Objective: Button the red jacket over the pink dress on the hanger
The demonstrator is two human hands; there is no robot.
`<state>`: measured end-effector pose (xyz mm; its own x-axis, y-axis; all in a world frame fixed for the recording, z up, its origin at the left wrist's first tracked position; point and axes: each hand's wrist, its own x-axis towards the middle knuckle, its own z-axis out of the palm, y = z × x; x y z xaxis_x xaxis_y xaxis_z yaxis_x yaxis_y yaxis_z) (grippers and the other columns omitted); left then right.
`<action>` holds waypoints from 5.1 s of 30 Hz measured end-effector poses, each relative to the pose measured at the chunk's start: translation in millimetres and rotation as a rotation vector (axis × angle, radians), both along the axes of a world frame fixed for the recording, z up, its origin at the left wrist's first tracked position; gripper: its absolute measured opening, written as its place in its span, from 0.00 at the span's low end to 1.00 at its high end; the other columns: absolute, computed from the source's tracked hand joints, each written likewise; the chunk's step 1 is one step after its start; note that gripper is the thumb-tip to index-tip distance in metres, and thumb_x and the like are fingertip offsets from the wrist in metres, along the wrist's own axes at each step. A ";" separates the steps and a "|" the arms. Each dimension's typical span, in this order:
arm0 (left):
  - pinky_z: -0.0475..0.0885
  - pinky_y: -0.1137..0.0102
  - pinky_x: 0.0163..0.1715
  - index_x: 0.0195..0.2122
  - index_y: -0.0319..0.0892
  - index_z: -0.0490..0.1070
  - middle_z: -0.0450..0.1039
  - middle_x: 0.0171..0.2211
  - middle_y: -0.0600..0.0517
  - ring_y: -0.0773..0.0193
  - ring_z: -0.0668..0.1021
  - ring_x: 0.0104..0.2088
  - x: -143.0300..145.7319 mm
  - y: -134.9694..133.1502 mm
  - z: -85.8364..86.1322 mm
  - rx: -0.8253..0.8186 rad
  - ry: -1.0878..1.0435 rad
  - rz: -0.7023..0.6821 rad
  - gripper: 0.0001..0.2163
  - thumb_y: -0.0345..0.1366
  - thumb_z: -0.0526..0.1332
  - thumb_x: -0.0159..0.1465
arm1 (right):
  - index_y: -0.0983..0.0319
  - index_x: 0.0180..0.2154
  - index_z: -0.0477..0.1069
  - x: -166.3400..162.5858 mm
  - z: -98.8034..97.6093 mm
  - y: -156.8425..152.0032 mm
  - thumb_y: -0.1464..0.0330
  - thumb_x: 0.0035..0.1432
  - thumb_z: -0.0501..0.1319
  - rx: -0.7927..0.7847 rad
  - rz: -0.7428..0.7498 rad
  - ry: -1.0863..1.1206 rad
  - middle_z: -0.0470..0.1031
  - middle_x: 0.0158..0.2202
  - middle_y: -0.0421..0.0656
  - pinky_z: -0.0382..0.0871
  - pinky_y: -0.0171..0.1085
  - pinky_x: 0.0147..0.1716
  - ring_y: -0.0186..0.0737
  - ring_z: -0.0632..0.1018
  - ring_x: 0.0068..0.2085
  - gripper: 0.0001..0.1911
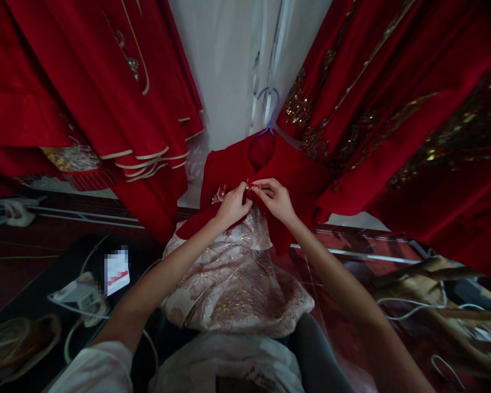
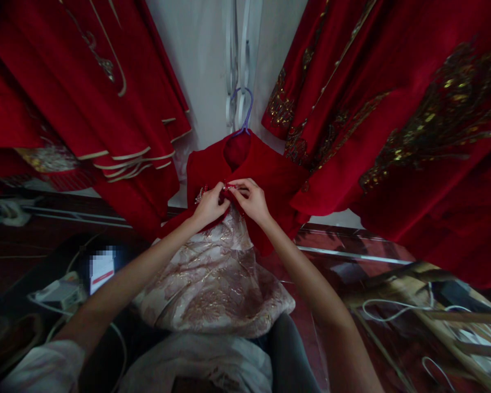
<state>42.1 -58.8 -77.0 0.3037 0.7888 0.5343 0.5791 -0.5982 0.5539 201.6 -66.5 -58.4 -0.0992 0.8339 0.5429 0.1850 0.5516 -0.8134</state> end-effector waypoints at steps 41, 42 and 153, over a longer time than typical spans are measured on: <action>0.68 0.71 0.37 0.34 0.40 0.69 0.73 0.33 0.50 0.66 0.74 0.33 6.0 3.9 19.1 0.033 0.000 -0.121 0.13 0.39 0.49 0.68 | 0.61 0.57 0.53 5.0 -26.8 -11.9 0.70 0.51 0.59 0.133 -0.234 -0.237 0.61 0.52 0.52 0.72 0.41 0.41 0.40 0.73 0.43 0.32; 0.67 0.72 0.35 0.31 0.40 0.68 0.71 0.29 0.52 0.67 0.73 0.30 6.4 2.2 14.2 -0.048 -0.088 -0.155 0.14 0.42 0.49 0.68 | 0.62 0.56 0.54 10.3 -30.3 -18.8 0.71 0.50 0.59 0.125 -0.298 -0.339 0.62 0.51 0.52 0.72 0.41 0.41 0.41 0.72 0.42 0.31; 0.74 0.67 0.43 0.34 0.35 0.77 0.80 0.36 0.45 0.62 0.81 0.35 -49.0 33.9 -35.7 -0.484 -0.910 0.057 0.16 0.38 0.71 0.46 | 0.60 0.44 0.75 -81.0 -31.9 30.3 0.66 0.64 0.55 0.079 -0.335 -0.223 0.74 0.44 0.45 0.69 0.36 0.46 0.39 0.76 0.45 0.13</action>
<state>-6.9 -24.9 -112.6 -0.1015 0.9811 0.1646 -0.1590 -0.1793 0.9709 120.6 -36.2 -90.3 0.0483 0.7967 0.6025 0.5324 0.4898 -0.6904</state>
